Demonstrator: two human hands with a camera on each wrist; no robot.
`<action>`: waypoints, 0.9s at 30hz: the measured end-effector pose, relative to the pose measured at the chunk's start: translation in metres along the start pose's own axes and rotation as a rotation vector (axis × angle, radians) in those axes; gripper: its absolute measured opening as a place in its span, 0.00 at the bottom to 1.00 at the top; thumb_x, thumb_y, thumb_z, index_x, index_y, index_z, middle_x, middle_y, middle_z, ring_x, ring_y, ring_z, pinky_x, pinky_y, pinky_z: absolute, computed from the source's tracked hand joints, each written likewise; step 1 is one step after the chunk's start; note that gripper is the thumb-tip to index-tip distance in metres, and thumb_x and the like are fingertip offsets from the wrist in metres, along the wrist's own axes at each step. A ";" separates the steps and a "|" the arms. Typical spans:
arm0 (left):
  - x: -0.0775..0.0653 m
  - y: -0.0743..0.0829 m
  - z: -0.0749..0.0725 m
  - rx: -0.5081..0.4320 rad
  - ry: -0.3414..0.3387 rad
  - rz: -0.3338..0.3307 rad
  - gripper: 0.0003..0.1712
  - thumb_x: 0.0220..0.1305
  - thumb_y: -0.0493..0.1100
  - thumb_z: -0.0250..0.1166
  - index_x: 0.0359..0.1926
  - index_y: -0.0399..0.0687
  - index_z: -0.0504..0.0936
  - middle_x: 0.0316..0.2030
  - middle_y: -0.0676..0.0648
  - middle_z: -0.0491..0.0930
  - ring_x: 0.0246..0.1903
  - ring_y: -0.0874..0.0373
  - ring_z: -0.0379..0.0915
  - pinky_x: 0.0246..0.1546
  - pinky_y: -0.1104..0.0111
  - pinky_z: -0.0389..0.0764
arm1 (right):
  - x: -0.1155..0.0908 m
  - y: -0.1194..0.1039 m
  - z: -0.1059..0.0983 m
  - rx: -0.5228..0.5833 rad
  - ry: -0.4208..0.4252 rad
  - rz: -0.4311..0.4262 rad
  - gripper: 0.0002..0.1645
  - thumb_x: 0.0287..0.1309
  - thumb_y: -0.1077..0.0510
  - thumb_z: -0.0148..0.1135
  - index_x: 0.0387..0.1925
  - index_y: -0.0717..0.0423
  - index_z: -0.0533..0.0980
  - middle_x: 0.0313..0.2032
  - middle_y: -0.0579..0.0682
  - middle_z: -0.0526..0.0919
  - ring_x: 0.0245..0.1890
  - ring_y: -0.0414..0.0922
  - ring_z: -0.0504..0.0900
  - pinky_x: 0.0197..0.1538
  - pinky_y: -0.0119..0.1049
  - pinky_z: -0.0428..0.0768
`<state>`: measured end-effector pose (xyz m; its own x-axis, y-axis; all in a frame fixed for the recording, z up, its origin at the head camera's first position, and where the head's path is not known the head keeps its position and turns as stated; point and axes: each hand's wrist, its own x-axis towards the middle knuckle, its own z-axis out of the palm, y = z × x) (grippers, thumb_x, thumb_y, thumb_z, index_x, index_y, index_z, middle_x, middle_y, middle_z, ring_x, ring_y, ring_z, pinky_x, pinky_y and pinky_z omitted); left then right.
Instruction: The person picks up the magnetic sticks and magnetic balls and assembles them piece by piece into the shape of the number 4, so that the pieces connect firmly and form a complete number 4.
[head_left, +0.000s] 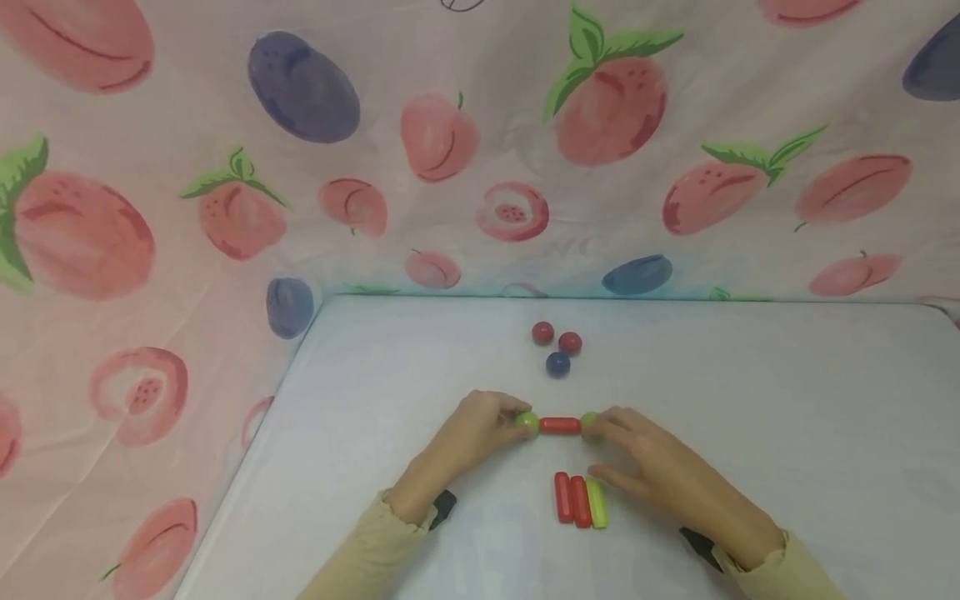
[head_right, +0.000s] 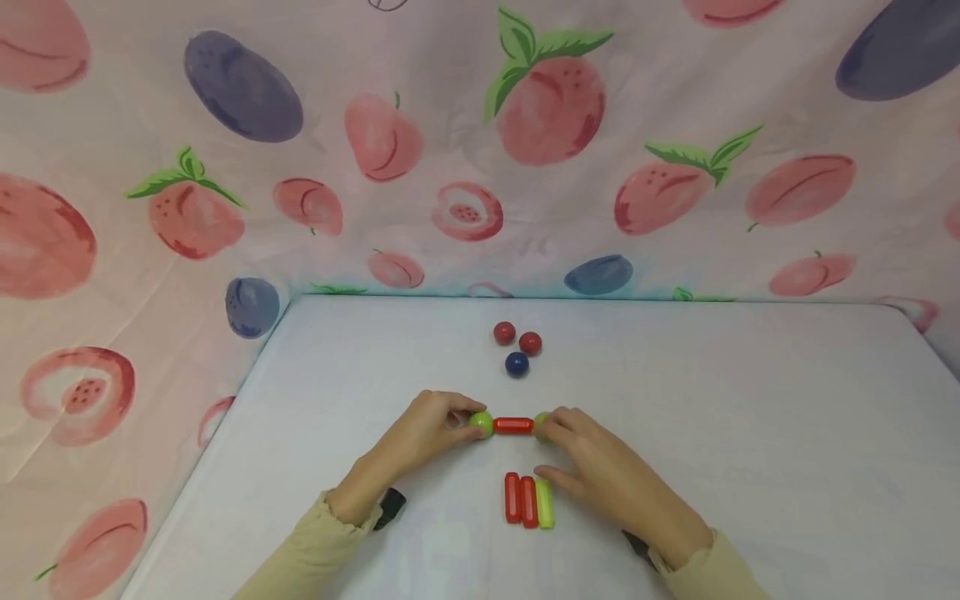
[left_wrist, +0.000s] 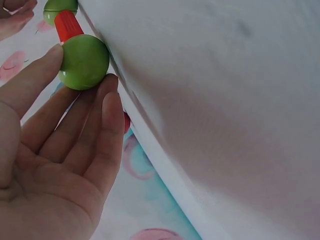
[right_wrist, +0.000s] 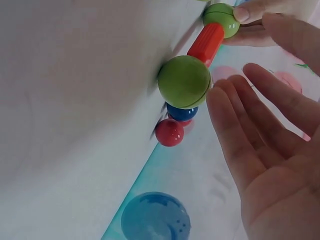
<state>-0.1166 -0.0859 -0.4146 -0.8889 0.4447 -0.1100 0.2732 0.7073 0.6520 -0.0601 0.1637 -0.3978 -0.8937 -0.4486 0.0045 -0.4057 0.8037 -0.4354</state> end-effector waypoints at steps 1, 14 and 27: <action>0.000 0.000 0.000 0.000 -0.001 0.000 0.21 0.62 0.50 0.71 0.54 0.49 0.85 0.49 0.51 0.86 0.46 0.61 0.79 0.51 0.66 0.81 | 0.000 -0.001 -0.001 0.003 -0.021 0.010 0.25 0.50 0.50 0.77 0.51 0.50 0.81 0.48 0.45 0.80 0.50 0.44 0.80 0.55 0.45 0.82; 0.000 0.000 0.000 -0.005 -0.016 -0.021 0.21 0.63 0.51 0.70 0.55 0.50 0.85 0.49 0.52 0.85 0.45 0.60 0.78 0.50 0.66 0.81 | -0.004 -0.002 0.003 0.045 -0.187 0.040 0.28 0.49 0.46 0.77 0.51 0.50 0.81 0.51 0.46 0.81 0.58 0.50 0.78 0.58 0.51 0.79; 0.000 0.001 0.000 -0.008 -0.009 -0.028 0.21 0.61 0.50 0.71 0.54 0.50 0.85 0.46 0.53 0.86 0.42 0.62 0.77 0.46 0.69 0.81 | -0.005 0.001 0.009 0.098 -0.283 0.019 0.28 0.45 0.40 0.77 0.46 0.47 0.82 0.42 0.37 0.81 0.44 0.39 0.78 0.52 0.45 0.83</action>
<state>-0.1164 -0.0855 -0.4137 -0.8928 0.4297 -0.1351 0.2450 0.7149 0.6549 -0.0541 0.1640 -0.4063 -0.8067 -0.5358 -0.2495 -0.3564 0.7778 -0.5177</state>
